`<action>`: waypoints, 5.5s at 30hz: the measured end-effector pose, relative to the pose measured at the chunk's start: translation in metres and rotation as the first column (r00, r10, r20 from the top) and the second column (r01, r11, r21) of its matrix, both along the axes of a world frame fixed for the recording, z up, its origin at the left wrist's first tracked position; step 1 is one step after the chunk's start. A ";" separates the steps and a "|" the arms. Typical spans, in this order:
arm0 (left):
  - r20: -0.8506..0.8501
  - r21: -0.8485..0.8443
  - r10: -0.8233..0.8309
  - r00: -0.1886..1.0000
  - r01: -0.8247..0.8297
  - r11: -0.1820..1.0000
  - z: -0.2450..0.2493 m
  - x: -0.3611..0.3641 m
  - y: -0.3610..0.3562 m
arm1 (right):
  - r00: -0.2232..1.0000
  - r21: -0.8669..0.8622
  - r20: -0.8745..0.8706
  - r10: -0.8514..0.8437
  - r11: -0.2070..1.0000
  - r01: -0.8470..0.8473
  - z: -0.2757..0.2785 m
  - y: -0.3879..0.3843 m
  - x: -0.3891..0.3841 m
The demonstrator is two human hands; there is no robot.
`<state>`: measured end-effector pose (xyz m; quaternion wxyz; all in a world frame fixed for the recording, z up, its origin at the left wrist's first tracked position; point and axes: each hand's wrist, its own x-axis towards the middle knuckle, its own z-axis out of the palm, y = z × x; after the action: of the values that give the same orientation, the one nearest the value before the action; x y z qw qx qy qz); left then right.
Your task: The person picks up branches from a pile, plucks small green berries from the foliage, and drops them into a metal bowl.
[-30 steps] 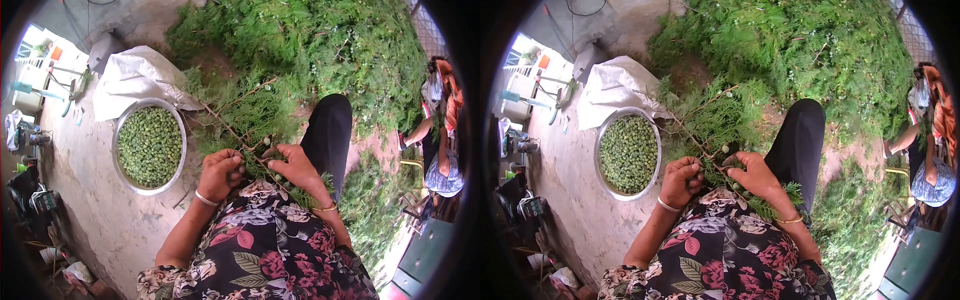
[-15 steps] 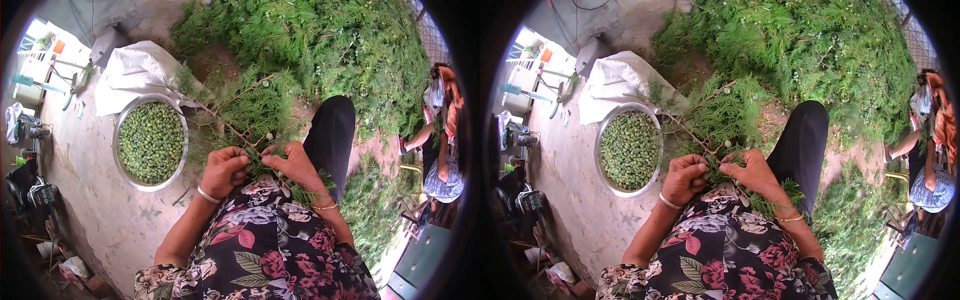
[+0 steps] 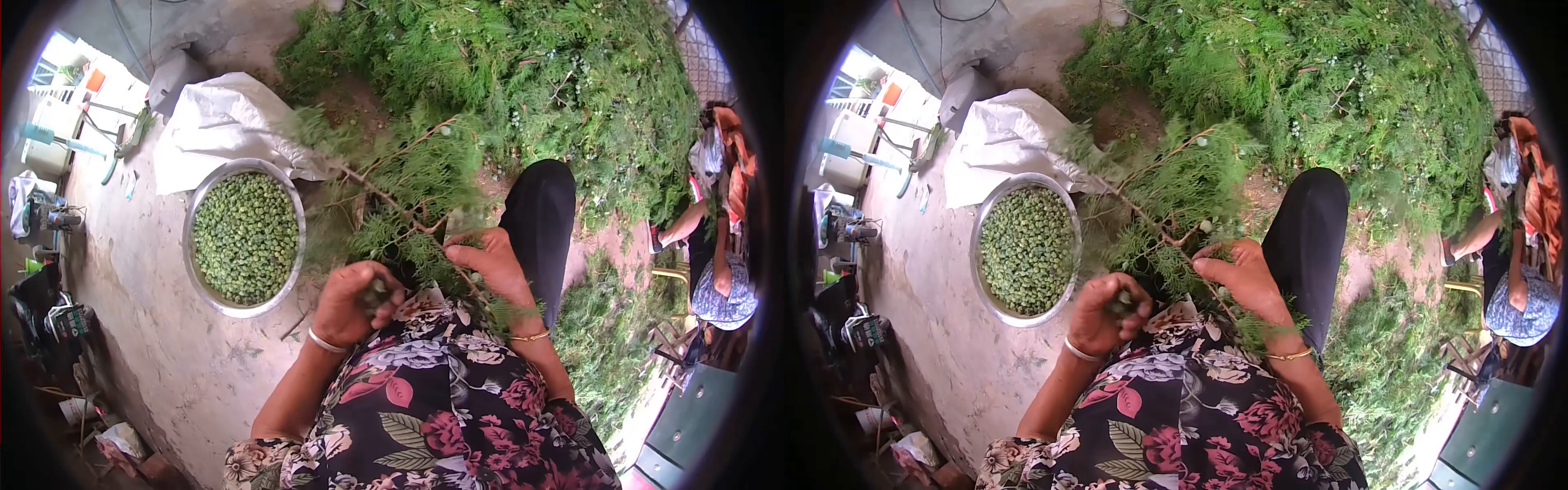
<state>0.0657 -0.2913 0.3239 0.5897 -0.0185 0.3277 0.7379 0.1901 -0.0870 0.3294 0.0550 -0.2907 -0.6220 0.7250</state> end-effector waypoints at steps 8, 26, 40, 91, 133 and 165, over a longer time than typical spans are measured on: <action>-0.101 -0.205 -0.059 0.993 0.037 0.978 0.000 0.008 0.036 | 0.991 -0.185 -0.101 -0.092 0.980 0.072 0.010 0.002 0.014; -0.578 -0.168 -0.048 0.815 -0.062 0.984 0.003 0.015 0.048 | 1.000 0.054 -0.022 -0.016 0.998 0.017 0.007 -0.010 0.006; 0.091 -0.038 -0.095 0.991 0.099 0.994 0.013 -0.009 -0.001 | 0.999 0.397 0.041 0.032 0.917 -0.046 -0.001 -0.018 0.003; -0.642 -0.277 -0.235 -0.730 -0.065 0.959 0.024 -0.017 0.094 | 0.923 0.628 -0.108 -0.369 0.695 0.351 0.008 -0.020 0.010; -0.381 -0.182 -0.073 0.922 0.003 0.983 0.032 0.018 0.077 | 0.956 0.620 -0.280 -0.084 0.745 0.247 0.024 -0.025 0.023; -0.564 -0.282 -0.825 0.033 -0.947 0.155 -0.039 -0.182 -0.106 | 0.905 0.709 -0.018 -0.426 0.633 0.312 0.022 0.006 0.047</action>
<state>-0.1165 -0.3969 0.2846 -0.1182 0.0919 0.9842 0.0950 0.2371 -0.0812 0.3517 0.2603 -0.4233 -0.7776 0.3852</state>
